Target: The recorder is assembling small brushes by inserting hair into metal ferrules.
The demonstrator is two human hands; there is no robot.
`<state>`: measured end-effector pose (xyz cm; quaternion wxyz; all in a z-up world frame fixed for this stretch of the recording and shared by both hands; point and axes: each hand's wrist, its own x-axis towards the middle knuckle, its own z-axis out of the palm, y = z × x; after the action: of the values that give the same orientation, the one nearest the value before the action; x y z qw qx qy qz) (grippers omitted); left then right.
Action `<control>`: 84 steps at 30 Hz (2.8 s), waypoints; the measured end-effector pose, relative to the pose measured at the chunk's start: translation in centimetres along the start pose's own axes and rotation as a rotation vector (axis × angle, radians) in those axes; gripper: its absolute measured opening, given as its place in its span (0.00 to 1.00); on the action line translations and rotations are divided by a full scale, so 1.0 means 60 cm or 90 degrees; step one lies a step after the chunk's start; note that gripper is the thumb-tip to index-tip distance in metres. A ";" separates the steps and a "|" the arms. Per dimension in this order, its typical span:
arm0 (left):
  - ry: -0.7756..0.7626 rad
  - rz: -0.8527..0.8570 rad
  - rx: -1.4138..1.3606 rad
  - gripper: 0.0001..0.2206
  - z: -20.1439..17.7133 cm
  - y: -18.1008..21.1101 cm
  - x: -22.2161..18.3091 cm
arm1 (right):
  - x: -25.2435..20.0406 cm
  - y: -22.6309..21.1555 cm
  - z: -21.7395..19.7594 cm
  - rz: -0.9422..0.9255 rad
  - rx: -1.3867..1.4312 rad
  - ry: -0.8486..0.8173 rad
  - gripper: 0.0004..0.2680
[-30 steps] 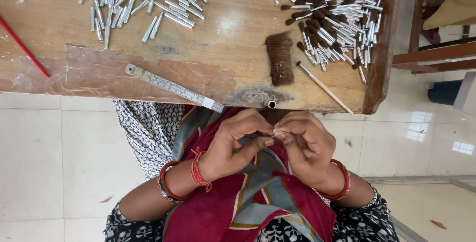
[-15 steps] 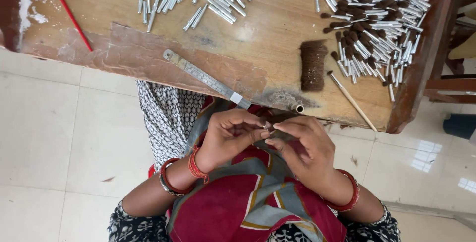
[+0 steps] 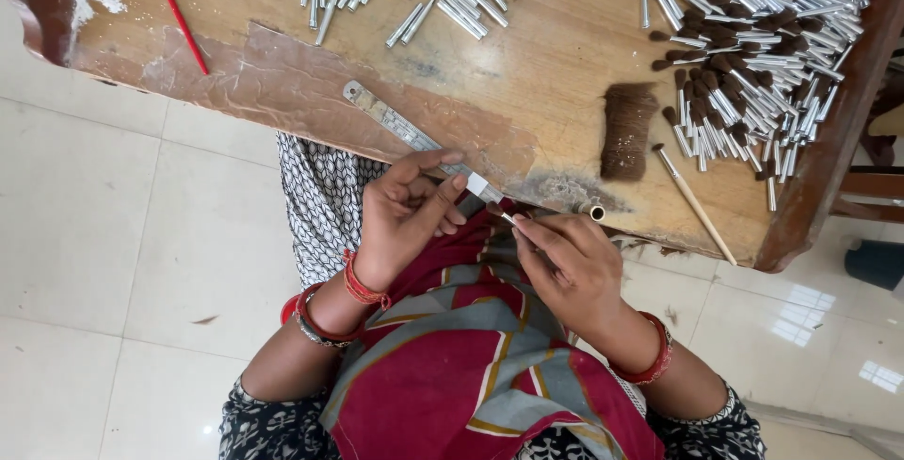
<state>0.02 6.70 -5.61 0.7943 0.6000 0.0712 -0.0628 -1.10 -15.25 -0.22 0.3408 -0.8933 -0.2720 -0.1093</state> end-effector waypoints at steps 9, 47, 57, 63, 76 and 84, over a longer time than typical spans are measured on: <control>0.009 0.025 0.054 0.13 -0.003 0.000 0.003 | 0.004 0.002 0.014 0.010 -0.020 -0.002 0.10; -0.404 0.406 0.597 0.18 0.204 0.064 0.199 | -0.035 0.104 -0.097 0.147 -0.247 -0.005 0.16; -0.386 0.411 0.542 0.28 0.205 0.073 0.188 | -0.023 0.082 -0.111 0.160 -0.226 -0.032 0.14; -0.425 0.334 0.586 0.41 0.220 0.060 0.190 | -0.033 0.089 -0.106 0.109 -0.231 0.006 0.11; -0.431 0.303 0.678 0.41 0.237 0.054 0.189 | -0.018 0.092 -0.105 0.057 -0.272 -0.023 0.09; -0.382 0.362 0.696 0.38 0.237 0.054 0.179 | -0.009 0.073 -0.124 0.075 -0.217 -0.097 0.06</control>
<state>11.73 -6.28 -0.72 0.3481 0.8670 -0.3541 -0.0422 0.87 -23.16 2.70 0.1687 -0.9581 -0.2221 -0.0655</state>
